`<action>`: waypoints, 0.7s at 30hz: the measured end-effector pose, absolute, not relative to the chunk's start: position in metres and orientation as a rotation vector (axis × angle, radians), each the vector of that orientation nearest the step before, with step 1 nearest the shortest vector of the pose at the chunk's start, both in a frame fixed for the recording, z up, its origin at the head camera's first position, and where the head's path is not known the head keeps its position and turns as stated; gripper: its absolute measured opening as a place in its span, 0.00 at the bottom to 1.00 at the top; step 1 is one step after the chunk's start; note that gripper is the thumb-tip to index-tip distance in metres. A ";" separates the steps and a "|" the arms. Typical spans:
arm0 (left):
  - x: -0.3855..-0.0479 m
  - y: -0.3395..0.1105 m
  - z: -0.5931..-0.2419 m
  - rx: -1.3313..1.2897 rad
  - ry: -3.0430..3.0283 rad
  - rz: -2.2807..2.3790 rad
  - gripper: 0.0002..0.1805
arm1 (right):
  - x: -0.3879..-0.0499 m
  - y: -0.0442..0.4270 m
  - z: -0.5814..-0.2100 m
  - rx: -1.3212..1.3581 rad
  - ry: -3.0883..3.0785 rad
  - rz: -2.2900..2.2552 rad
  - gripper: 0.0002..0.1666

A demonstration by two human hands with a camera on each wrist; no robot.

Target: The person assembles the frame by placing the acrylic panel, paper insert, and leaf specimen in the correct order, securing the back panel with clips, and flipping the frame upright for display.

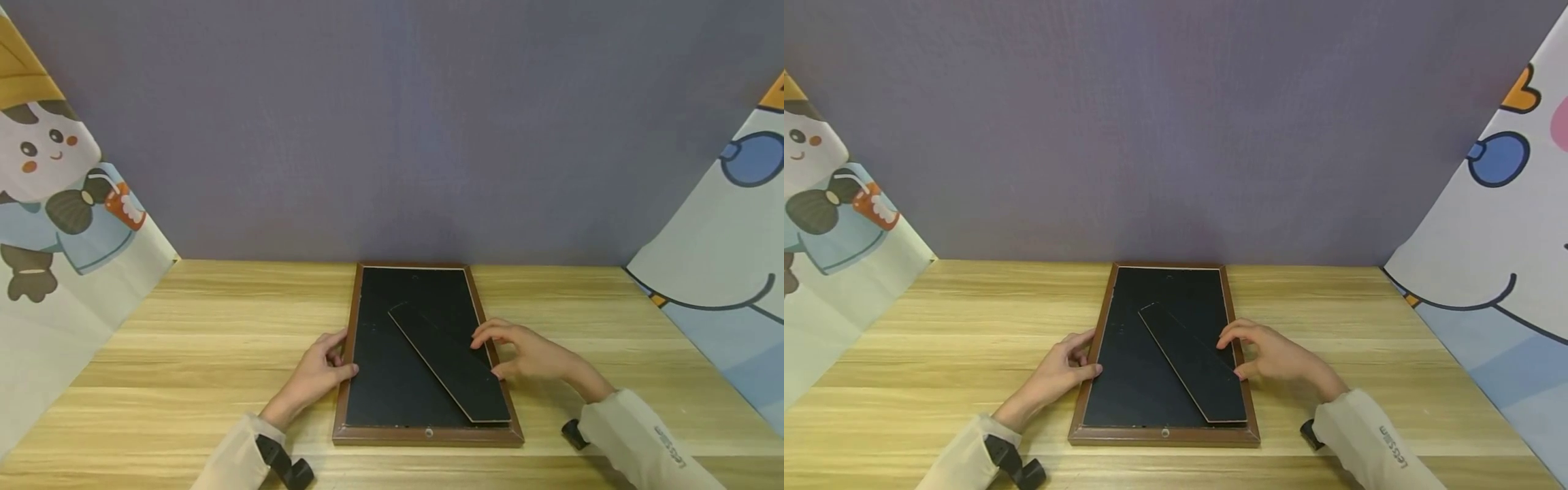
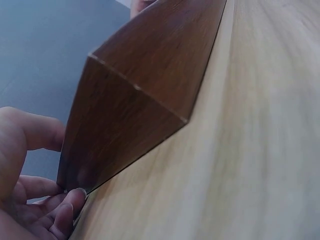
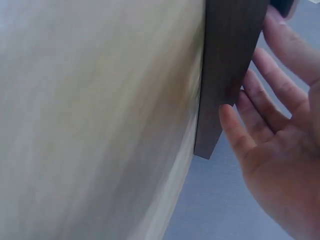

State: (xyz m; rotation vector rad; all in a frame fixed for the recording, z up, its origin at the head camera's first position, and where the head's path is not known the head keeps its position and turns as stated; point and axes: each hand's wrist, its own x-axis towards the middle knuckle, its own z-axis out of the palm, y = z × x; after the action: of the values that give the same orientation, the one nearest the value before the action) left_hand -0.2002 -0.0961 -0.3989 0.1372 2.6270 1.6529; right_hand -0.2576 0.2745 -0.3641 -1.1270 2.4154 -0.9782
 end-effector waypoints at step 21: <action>-0.203 -0.097 -0.398 0.132 2.607 1.639 0.38 | -0.260 0.278 -0.368 -1.267 2.409 -0.996 0.17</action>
State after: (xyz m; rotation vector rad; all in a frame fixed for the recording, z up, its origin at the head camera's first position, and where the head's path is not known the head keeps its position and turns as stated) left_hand -0.2031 -0.0971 -0.3981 0.1323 2.6072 1.6388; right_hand -0.2597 0.2775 -0.3684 -1.2672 2.4088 -0.9961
